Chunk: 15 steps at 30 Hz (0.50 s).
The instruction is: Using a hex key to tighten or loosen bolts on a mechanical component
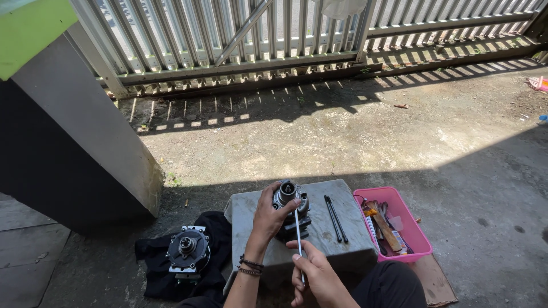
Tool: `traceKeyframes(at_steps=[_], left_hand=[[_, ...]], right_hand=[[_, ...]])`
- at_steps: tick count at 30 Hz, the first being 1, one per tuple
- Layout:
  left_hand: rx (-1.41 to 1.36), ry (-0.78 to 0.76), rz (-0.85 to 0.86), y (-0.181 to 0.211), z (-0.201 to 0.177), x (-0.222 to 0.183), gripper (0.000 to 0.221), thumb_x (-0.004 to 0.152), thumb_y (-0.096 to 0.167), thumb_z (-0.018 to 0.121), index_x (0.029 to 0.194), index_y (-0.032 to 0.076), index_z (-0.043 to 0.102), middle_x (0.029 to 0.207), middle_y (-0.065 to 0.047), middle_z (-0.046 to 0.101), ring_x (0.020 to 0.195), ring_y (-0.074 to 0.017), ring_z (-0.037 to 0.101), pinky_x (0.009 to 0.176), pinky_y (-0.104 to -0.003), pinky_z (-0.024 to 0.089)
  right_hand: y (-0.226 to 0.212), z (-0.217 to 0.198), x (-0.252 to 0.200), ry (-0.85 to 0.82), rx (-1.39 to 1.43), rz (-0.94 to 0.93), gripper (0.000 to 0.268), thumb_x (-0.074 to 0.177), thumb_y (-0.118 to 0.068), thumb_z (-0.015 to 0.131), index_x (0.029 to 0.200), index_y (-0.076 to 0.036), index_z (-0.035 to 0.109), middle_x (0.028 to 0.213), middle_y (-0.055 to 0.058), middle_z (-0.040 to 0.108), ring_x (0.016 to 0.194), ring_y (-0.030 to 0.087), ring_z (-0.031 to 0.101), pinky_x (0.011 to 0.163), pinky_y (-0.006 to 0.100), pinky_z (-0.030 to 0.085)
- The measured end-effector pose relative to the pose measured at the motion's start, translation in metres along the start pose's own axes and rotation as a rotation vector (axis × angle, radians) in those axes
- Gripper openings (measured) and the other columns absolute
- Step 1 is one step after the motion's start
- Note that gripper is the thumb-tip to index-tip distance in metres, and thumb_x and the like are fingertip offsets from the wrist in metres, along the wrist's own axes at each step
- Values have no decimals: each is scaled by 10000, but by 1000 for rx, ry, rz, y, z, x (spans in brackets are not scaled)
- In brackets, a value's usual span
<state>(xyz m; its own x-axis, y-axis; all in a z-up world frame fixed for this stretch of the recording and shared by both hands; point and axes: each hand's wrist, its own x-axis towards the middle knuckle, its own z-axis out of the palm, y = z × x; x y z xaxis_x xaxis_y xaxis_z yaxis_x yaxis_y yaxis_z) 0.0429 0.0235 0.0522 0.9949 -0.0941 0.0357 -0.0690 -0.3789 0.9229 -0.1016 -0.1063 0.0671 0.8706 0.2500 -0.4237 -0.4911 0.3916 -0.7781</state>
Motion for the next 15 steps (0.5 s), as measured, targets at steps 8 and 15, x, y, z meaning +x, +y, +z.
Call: traceKeyframes(at_steps=[8,15], left_hand=[[89,50,44,-8,5,7,923,630,655,732,1364,120,564,1340,-77,619,1184,-259,653,973,-459,519],[344,54,-25,-8,21,19,824,682,552,674,1409,188,543,1458,6,541,1321,-224,504,1092,-551,266]], right_hand=[[5,-6,13,-77,203,91,270,1044,-143,475,1284,-25,516,544,106,439,380,235,487,439,393,529],[7,-24,16,-108,154,79,335,997,-36,554,1323,-40,476,680,111,495,524,227,557,574,410,594]])
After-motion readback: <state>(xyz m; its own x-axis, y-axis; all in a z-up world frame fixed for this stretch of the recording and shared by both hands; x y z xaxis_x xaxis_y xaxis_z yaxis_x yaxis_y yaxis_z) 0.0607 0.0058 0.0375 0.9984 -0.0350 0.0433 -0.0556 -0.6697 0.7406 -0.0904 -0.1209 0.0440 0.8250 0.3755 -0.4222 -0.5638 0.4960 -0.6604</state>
